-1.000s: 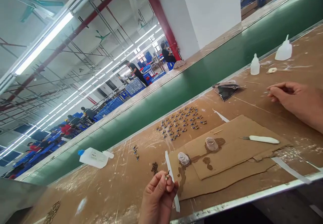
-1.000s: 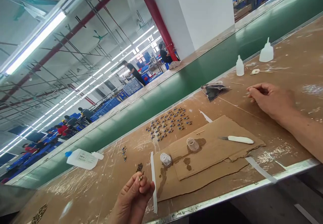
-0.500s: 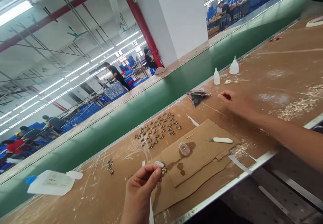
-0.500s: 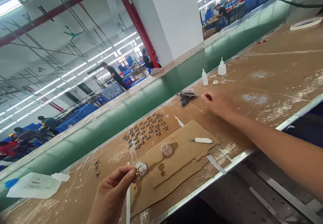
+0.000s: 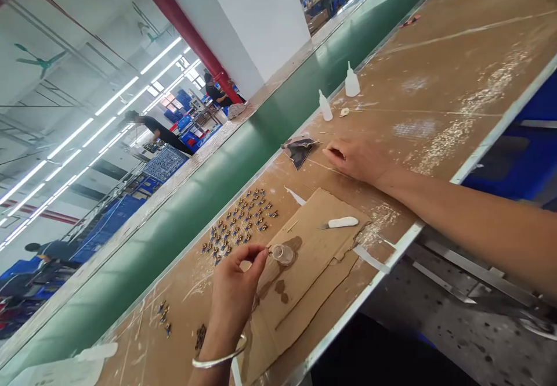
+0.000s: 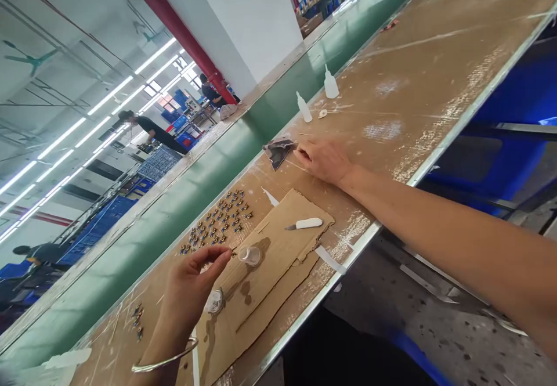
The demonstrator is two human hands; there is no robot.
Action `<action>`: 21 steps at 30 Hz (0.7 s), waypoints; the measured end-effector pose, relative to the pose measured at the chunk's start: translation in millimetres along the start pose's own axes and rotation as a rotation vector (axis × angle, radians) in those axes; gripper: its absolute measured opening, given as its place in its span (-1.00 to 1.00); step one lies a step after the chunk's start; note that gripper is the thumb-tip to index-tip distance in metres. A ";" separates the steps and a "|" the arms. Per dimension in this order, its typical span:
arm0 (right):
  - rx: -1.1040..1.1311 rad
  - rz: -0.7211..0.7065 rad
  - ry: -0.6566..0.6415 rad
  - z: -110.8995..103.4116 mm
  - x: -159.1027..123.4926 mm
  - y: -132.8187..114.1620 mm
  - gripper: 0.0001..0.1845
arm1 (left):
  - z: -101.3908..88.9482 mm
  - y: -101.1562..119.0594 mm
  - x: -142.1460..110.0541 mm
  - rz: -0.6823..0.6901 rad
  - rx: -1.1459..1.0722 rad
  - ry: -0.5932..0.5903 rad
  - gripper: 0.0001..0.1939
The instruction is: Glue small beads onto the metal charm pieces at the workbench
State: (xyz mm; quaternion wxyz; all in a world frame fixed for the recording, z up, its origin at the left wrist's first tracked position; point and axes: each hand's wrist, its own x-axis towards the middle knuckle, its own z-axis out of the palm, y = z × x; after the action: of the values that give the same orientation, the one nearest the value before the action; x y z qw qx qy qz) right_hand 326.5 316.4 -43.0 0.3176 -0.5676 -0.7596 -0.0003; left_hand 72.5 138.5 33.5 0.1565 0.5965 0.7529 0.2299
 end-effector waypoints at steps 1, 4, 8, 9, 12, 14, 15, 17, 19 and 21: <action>-0.001 -0.004 0.000 0.0 0.4 0.2 -0.73 | 0.8 2.4 1.5 0.002 0.027 -0.005 -0.76; -0.005 -0.010 0.001 0.3 0.3 -0.6 -0.72 | 2.9 8.3 4.8 0.016 0.100 -0.015 -0.76; -0.013 -0.002 -0.010 0.4 -1.0 -2.2 -0.72 | 5.6 10.6 8.1 0.085 0.161 0.000 -0.78; -0.017 0.002 -0.014 0.4 -1.3 -2.3 -0.72 | 6.3 10.3 8.6 0.099 0.171 0.002 -0.78; -0.025 0.001 -0.021 1.0 -1.6 -2.1 -0.72 | 8.1 8.4 9.6 0.120 0.183 0.006 -0.79; -0.026 -0.015 -0.023 1.8 -1.5 -1.5 -0.72 | 8.9 7.5 9.8 0.129 0.183 0.008 -0.80; -0.026 -0.026 -0.023 2.4 -1.4 -1.1 -0.72 | 9.1 7.4 9.8 0.134 0.186 0.009 -0.81; -0.023 -0.046 -0.019 4.0 -1.0 -0.2 -0.72 | 9.3 8.0 9.5 0.141 0.188 0.004 -0.83; -0.024 -0.061 -0.010 6.4 -0.7 1.0 -0.73 | 9.2 9.2 9.0 0.146 0.183 -0.002 -0.84; -0.028 -0.071 0.005 9.7 -0.6 2.8 -0.72 | 9.3 10.6 8.4 0.160 0.183 -0.009 -0.83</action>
State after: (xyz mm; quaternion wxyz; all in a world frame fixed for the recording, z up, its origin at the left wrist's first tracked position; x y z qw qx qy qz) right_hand 324.3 320.4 -52.1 0.3114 -0.5447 -0.7783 -0.0233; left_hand 84.0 150.1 31.6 0.0861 0.6674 0.7200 0.1693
